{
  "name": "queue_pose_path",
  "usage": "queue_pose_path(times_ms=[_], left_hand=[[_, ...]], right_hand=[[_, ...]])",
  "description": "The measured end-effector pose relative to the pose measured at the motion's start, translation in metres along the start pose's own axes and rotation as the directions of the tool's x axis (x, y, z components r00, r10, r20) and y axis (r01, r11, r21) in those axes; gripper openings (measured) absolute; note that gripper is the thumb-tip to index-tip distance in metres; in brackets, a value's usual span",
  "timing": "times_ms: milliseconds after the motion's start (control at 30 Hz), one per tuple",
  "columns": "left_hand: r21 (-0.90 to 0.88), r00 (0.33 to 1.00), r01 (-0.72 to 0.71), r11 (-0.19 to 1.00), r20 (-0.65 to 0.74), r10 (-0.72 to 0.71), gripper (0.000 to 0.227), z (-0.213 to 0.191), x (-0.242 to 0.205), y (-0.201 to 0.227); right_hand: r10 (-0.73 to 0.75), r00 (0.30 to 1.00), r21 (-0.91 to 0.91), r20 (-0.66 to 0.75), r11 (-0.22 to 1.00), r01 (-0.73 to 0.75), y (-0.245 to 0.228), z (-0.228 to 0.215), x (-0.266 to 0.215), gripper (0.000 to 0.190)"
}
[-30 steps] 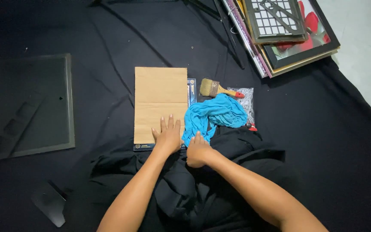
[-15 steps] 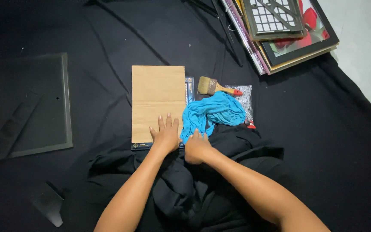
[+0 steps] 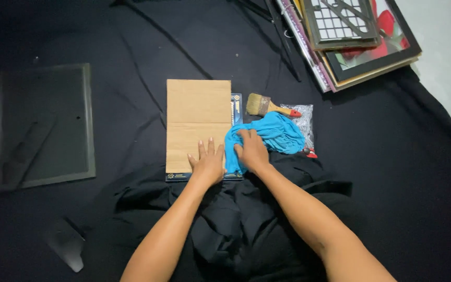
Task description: The person is cleaning a picture frame using a brush and a blue cloth. They brush the edges and then wipe the surface.
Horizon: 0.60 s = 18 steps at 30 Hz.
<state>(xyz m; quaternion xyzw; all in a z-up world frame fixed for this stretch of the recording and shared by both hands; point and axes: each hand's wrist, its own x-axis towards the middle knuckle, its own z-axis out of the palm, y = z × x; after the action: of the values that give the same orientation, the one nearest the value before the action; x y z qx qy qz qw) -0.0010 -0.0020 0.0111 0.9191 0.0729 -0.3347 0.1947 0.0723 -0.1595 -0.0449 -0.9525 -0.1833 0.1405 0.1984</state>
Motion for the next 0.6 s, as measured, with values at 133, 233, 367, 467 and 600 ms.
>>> queue_pose_path(times_ms=[133,233,367,467,600], left_hand=[[-0.042,1.000,-0.005,0.999,0.003,0.005,0.081,0.003,0.001,-0.003],[-0.030,1.000,-0.002,1.000,0.004,0.002,0.082,0.002,0.000,-0.002],[-0.045,1.000,0.009,0.999,0.023,-0.008,0.081,-0.002,-0.001,0.000],[-0.053,1.000,0.008,0.999,0.030,-0.006,0.082,-0.002,-0.002,0.000],[-0.049,0.999,0.009,0.999,0.034,-0.007,0.082,-0.005,-0.003,0.001]], right_hand=[[0.133,0.991,0.076,-0.025,0.989,-0.130,0.011,0.013,0.024,0.039],[0.203,0.979,0.135,-0.036,0.971,-0.196,-0.005,-0.006,0.017,0.044],[0.193,0.981,0.192,0.023,0.962,-0.194,-0.026,-0.025,0.006,0.057],[0.197,0.980,0.118,-0.004,0.974,-0.195,-0.016,-0.013,0.021,0.047],[0.201,0.967,-0.026,-0.158,0.978,-0.207,-0.004,0.003,0.060,0.032]])
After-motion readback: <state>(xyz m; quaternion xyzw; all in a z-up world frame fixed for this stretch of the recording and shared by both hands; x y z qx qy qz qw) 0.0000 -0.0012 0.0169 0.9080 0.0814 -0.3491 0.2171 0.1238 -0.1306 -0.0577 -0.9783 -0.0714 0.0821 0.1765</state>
